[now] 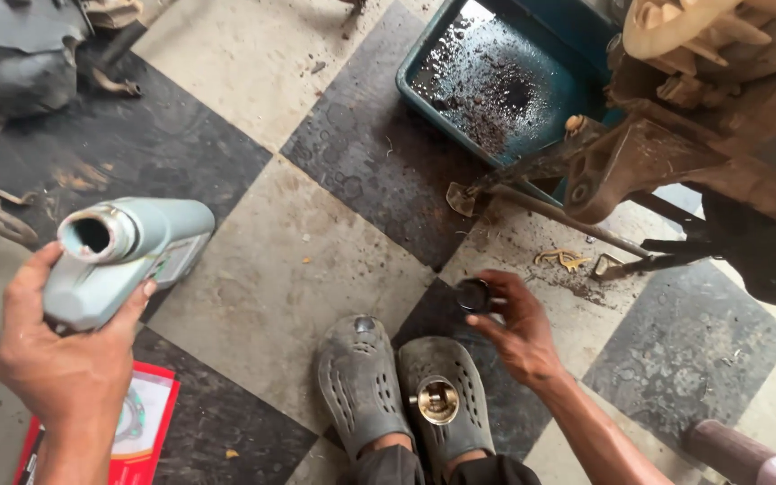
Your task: Cleaning, inspecting, and lubricating a motorcycle engine piston during an engine repair.
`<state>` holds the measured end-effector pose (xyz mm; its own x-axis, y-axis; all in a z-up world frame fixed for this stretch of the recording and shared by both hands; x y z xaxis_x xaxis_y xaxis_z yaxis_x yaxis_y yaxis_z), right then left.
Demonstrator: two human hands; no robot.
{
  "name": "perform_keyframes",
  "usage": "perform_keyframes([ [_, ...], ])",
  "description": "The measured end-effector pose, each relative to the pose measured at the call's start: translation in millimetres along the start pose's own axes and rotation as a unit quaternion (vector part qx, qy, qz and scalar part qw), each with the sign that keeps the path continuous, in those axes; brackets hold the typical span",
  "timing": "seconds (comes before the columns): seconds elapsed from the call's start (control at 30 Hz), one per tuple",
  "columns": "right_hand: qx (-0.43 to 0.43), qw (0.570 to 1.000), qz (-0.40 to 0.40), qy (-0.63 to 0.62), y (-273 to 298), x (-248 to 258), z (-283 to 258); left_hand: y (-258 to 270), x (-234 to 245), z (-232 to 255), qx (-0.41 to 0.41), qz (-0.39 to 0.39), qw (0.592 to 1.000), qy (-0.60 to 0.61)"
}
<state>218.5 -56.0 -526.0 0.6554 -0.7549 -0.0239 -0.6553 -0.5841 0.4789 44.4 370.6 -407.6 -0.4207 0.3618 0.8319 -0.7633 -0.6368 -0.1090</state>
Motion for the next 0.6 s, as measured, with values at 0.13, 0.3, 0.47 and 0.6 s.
perform_keyframes([
  [0.13,-0.085,0.98,0.1,0.149,26,25,24,-5,3,12,-0.041,0.002,0.997,-0.061],
  [0.3,0.004,0.923,0.16,0.349,45,36,42,1,-11,-36,-0.045,-0.004,0.999,0.0],
  [0.47,0.021,0.875,0.177,0.45,49,30,50,8,-28,-68,0.001,-0.041,0.993,0.114],
  [0.6,0.023,0.871,0.186,0.454,54,29,58,32,-40,-83,0.115,-0.065,0.991,0.002],
])
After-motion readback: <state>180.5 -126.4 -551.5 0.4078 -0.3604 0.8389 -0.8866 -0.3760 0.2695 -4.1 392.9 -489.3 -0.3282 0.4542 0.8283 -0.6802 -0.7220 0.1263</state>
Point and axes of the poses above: each hand's wrist, its own y-axis away from the middle knuckle, its own x-axis out of the back of the hand, z = x × y, the point moved 5 cm from there along -y, towards the middle knuckle, and after that the axes turned 10 degrees about -z, right-handed, at the moved point
